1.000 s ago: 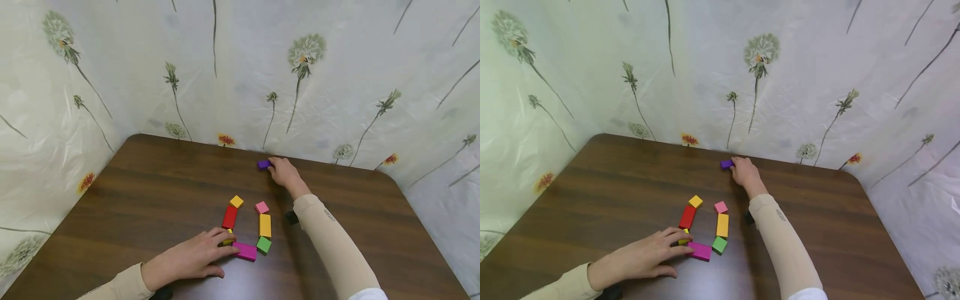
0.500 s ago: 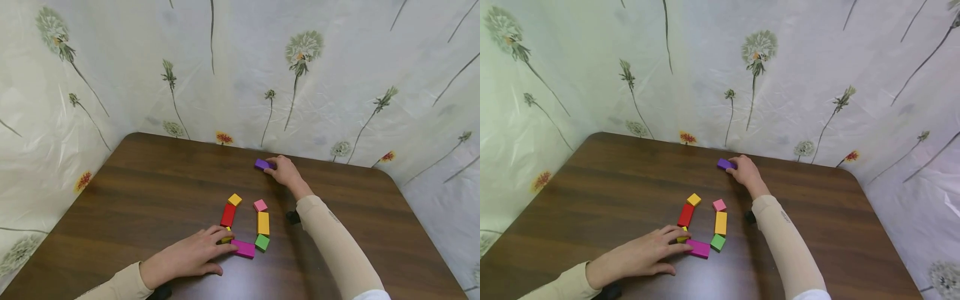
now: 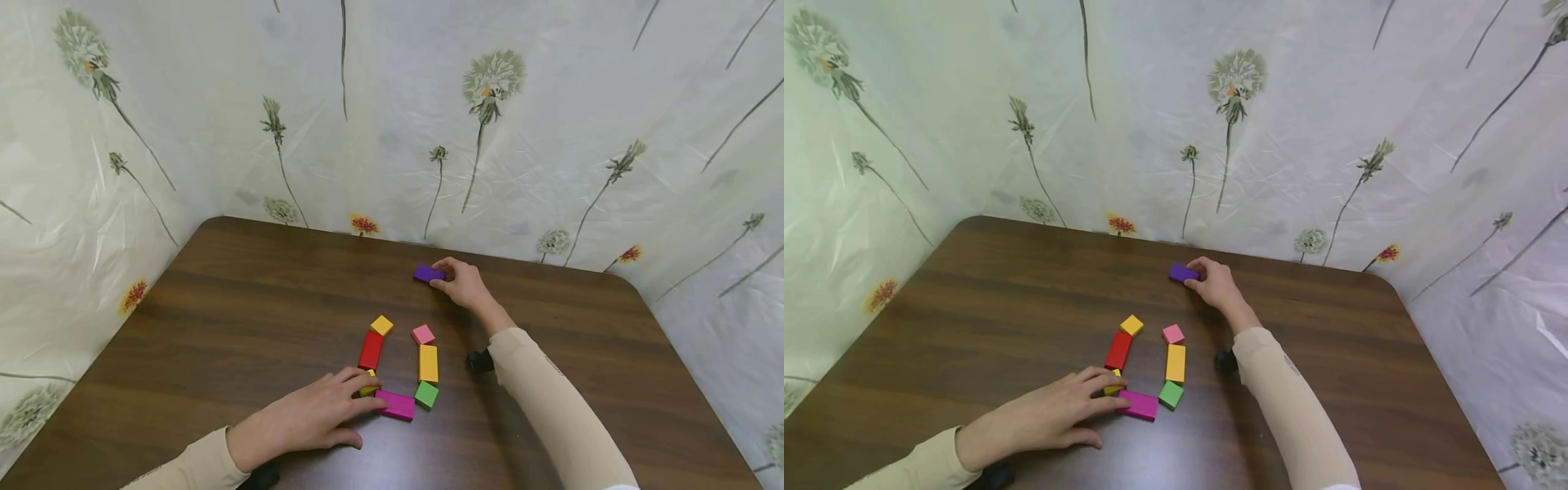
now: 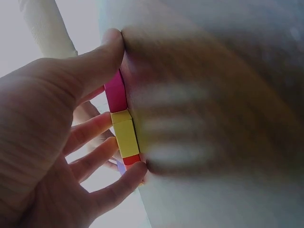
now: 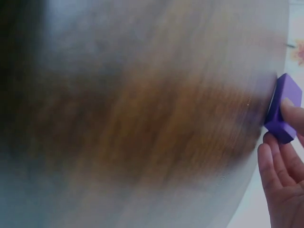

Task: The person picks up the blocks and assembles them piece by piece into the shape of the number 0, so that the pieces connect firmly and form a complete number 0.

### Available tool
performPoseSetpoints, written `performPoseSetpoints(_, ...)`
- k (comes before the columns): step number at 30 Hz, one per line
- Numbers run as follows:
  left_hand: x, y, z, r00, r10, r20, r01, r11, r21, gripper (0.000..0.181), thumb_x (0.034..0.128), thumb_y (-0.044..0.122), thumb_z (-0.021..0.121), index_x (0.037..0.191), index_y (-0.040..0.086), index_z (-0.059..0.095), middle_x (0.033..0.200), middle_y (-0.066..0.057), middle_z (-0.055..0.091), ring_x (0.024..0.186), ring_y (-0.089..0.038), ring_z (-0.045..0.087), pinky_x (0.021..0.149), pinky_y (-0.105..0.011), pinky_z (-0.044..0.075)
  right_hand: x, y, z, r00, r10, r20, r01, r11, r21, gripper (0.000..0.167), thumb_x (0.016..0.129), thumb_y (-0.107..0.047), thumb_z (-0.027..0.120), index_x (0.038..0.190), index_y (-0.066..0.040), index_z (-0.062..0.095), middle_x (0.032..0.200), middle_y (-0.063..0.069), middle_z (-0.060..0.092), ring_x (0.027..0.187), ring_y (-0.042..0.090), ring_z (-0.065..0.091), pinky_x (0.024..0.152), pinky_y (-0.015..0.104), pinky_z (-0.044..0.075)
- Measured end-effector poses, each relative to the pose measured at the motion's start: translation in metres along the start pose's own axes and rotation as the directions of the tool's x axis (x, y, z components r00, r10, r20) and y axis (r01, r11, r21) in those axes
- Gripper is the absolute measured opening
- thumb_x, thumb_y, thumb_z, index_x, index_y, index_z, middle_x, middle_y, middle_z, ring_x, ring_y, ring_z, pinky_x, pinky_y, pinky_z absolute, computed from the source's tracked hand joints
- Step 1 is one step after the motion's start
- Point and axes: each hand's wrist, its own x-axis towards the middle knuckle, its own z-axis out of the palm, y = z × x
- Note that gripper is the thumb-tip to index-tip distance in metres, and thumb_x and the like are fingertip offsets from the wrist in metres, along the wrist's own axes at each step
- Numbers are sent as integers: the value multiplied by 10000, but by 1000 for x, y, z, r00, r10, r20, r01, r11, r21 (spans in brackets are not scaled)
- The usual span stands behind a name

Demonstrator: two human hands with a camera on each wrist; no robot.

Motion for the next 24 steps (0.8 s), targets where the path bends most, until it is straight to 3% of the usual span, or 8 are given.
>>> performPoseSetpoints(10,0,1,0,1000,3,-5,-3,1000,9,589,870,447,709,1399,253,536,1420,-25,444,1287,-215,390,888,-409,491,-8,1,0,999,31,12,-32,994,105,300,931,-221,690,1189,-72,657,1158,146,673,1058,304,621,910,441,481)
performPoseSetpoints(18,2,2,-1,1000,-7,-1,7,1000,7,589,870,446,711,1400,260,533,1422,-21,443,1290,-216,389,885,-418,494,-13,-3,-5,996,77,43,-85,963,258,314,930,-227,692,1196,-63,663,1135,145,678,990,259,633,818,371,503)
performPoseSetpoints(24,3,2,-1,1000,-12,5,12,1000,4,588,873,447,707,1401,255,535,1425,-25,443,1292,-218,389,885,-429,495,-16,-9,-9,992,72,105,-103,937,332,340,935,-210,684,1226,-39,643,1151,173,663,958,266,629,842,424,516)
